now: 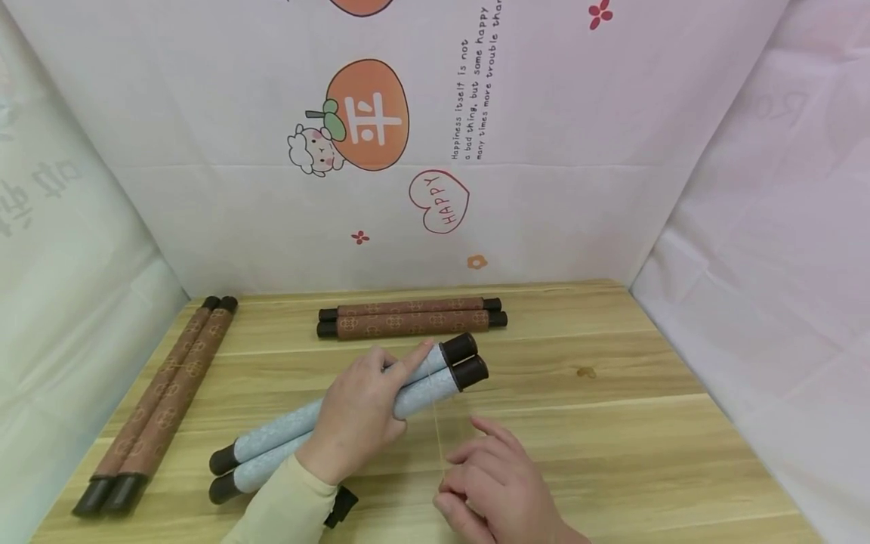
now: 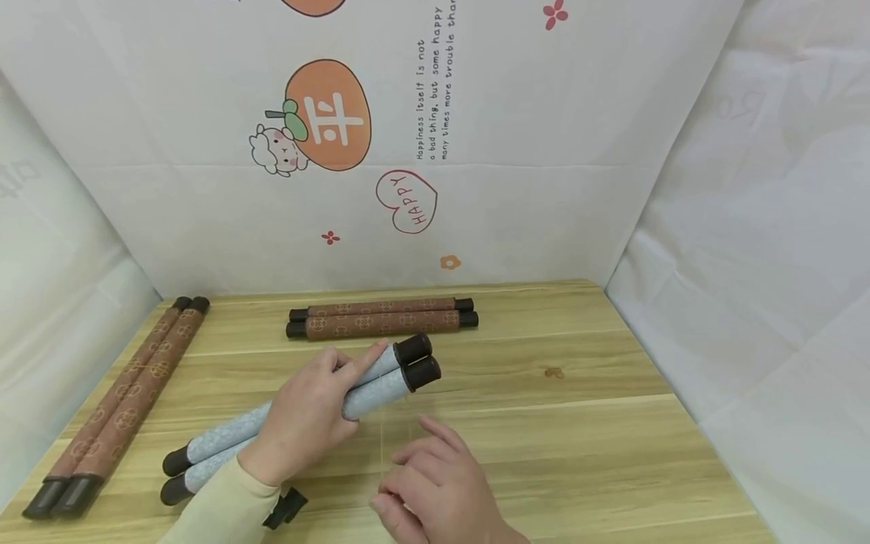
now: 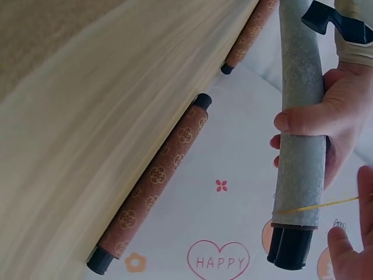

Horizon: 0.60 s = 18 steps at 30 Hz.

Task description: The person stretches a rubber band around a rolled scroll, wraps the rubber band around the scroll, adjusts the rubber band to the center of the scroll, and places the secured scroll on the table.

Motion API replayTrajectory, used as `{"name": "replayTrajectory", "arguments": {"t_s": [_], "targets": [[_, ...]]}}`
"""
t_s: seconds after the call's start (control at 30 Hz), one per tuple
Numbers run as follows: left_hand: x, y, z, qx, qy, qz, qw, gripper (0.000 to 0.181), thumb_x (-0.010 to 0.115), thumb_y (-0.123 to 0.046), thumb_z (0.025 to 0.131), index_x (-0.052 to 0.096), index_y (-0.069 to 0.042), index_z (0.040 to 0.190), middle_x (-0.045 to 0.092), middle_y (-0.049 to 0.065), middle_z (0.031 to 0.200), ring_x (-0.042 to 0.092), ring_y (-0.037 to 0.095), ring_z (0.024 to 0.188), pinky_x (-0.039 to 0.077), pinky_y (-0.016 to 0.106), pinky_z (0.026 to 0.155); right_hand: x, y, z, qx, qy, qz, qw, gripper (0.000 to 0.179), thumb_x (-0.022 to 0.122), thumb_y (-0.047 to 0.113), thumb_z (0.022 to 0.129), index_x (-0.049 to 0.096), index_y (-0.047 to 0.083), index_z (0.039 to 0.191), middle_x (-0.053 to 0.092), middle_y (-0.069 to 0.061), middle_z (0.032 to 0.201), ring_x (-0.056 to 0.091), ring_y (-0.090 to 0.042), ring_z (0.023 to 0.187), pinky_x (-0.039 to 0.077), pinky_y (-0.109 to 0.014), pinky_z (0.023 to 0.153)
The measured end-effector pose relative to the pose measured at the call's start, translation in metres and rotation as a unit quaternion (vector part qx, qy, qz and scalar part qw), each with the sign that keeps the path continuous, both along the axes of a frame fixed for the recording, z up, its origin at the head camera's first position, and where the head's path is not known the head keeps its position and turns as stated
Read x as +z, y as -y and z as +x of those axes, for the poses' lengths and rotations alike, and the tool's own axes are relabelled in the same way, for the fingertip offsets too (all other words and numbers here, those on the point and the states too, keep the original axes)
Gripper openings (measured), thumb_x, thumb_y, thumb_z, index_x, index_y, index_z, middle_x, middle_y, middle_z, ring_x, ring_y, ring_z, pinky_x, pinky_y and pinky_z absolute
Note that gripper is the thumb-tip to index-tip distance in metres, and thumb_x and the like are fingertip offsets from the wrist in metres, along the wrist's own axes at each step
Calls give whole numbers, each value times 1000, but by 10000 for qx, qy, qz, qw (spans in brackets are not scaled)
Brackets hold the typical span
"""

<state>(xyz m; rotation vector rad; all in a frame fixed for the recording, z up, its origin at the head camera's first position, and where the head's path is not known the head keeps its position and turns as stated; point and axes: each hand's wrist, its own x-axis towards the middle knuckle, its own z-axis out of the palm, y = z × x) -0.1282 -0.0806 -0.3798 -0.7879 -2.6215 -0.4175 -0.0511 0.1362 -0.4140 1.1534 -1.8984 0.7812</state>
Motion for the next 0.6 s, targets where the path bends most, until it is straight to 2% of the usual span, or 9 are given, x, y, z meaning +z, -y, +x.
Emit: {"name": "replayTrajectory", "arguments": {"t_s": [0.1,0.2,0.23,0.3,0.37,0.43,0.47,0.5,0.6], "targets": [[0,1,0,26,219,-46,9997,113,93,-10,61,44,-36,159,60,1,105,55,13,80,50,30,67,5,3,-3,343,-280,-3,9990,17,65,23,102,71,16,87,62,13,76,59,1,74,42,-45,118],[0,2,0,36,261,-75,9996,115,93,-11,61,42,-38,160,59,0,104,55,12,80,50,30,67,8,7,-7,529,-410,26,9978,22,62,24,103,70,13,86,55,14,68,49,7,63,56,-42,101],[0,2,0,31,264,-76,9996,116,93,-11,60,41,-38,160,59,0,104,55,12,80,50,30,67,9,8,-7,575,-322,2,9978,22,62,24,104,70,13,86,54,14,67,48,8,62,60,-38,94],[0,3,0,29,261,-80,9996,117,93,-12,60,40,-39,161,59,0,104,55,12,80,50,29,67,8,9,-5,633,31,-51,9980,22,60,24,104,69,14,87,52,14,66,47,9,60,59,-22,76],[0,3,-1,20,247,-51,9997,116,92,-12,61,40,-38,161,60,0,105,55,12,79,50,29,66,6,9,-2,653,452,-172,9967,17,62,20,103,68,14,89,53,12,68,45,8,60,50,-10,65],[1,4,-1,31,184,13,9998,115,90,-10,61,41,-37,161,61,1,106,56,13,80,50,29,65,3,10,4,660,983,-433,9920,8,65,14,100,66,13,92,52,11,69,42,9,59,39,-3,57],[1,5,-2,43,132,57,9999,115,90,-9,60,41,-36,160,61,2,106,56,13,80,50,29,64,1,10,8,656,1283,-602,9877,5,67,9,98,65,12,94,51,10,69,41,9,60,34,-2,55],[1,5,-2,46,68,126,9999,114,89,-7,59,42,-35,160,62,3,106,56,13,80,50,29,64,0,11,13,598,1555,-801,9828,10,69,4,94,64,12,96,51,9,69,41,9,60,34,-3,54],[0,7,-3,56,-162,314,9994,113,86,-4,57,46,-32,159,63,4,105,58,15,80,51,30,63,-2,14,27,325,2556,-1444,9554,23,69,-6,90,63,14,99,53,6,68,43,8,61,41,-10,51]]}}
